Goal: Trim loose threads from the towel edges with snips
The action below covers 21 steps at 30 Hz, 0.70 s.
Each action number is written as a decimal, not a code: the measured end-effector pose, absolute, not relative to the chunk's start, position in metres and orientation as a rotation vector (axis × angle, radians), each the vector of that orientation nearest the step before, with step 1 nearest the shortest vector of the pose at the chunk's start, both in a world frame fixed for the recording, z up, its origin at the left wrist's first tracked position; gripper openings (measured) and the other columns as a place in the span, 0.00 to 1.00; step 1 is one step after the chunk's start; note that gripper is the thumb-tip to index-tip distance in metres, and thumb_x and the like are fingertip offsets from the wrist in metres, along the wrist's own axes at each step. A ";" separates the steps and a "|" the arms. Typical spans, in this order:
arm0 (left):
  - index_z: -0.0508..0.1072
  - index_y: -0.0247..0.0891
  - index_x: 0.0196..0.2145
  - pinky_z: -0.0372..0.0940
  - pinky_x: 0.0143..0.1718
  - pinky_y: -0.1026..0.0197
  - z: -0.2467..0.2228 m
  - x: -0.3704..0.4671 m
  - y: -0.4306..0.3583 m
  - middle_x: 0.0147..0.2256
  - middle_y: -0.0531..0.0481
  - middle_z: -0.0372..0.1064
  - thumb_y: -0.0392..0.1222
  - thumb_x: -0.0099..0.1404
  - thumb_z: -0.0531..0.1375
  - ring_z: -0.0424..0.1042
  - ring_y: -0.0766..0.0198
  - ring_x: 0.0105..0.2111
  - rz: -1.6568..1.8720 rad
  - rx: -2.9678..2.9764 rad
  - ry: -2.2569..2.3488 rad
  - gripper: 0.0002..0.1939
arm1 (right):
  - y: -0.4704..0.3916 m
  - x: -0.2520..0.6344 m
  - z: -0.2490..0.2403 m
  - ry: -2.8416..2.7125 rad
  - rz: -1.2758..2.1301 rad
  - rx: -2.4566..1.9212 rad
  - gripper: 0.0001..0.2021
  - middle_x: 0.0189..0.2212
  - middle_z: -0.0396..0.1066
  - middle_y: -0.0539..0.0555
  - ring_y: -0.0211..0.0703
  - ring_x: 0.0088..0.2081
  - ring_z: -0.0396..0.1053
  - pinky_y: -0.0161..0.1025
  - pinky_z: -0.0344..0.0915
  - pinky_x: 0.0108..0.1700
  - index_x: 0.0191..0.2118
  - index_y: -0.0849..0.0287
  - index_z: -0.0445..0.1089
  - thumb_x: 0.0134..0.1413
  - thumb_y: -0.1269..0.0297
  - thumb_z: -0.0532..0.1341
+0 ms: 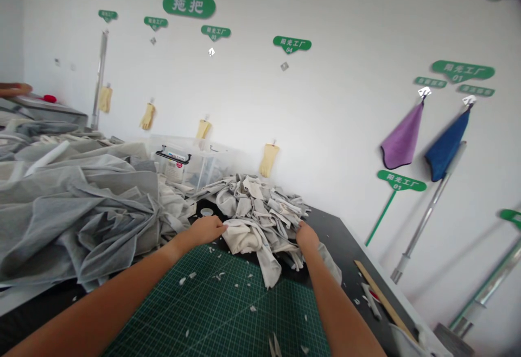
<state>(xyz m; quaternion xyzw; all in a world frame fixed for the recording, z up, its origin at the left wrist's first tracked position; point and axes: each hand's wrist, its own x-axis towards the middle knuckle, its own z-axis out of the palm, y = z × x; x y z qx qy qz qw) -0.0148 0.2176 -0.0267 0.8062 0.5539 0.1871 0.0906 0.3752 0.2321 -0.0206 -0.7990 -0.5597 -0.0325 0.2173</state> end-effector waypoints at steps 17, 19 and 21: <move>0.73 0.38 0.23 0.58 0.33 0.62 -0.010 -0.003 0.206 0.27 0.45 0.74 0.61 0.68 0.46 0.74 0.56 0.32 0.625 2.433 1.537 0.30 | 0.188 0.351 0.150 -1.487 -0.504 -1.386 0.16 0.38 0.72 0.55 0.45 0.41 0.68 0.39 0.62 0.46 0.45 0.56 0.71 0.62 0.54 0.53; 0.73 0.38 0.25 0.57 0.33 0.62 0.000 0.000 0.200 0.28 0.46 0.73 0.61 0.69 0.47 0.73 0.57 0.32 0.686 2.427 1.502 0.28 | 0.171 0.346 0.177 -1.442 -0.559 -1.317 0.15 0.38 0.70 0.54 0.45 0.40 0.68 0.41 0.62 0.47 0.43 0.57 0.73 0.60 0.54 0.55; 0.72 0.38 0.25 0.56 0.32 0.62 0.013 0.004 0.192 0.28 0.47 0.71 0.59 0.69 0.47 0.71 0.58 0.32 0.789 2.422 1.438 0.26 | 0.152 0.341 0.201 -1.435 -0.573 -1.286 0.14 0.39 0.69 0.55 0.44 0.39 0.68 0.41 0.63 0.47 0.41 0.57 0.74 0.58 0.54 0.57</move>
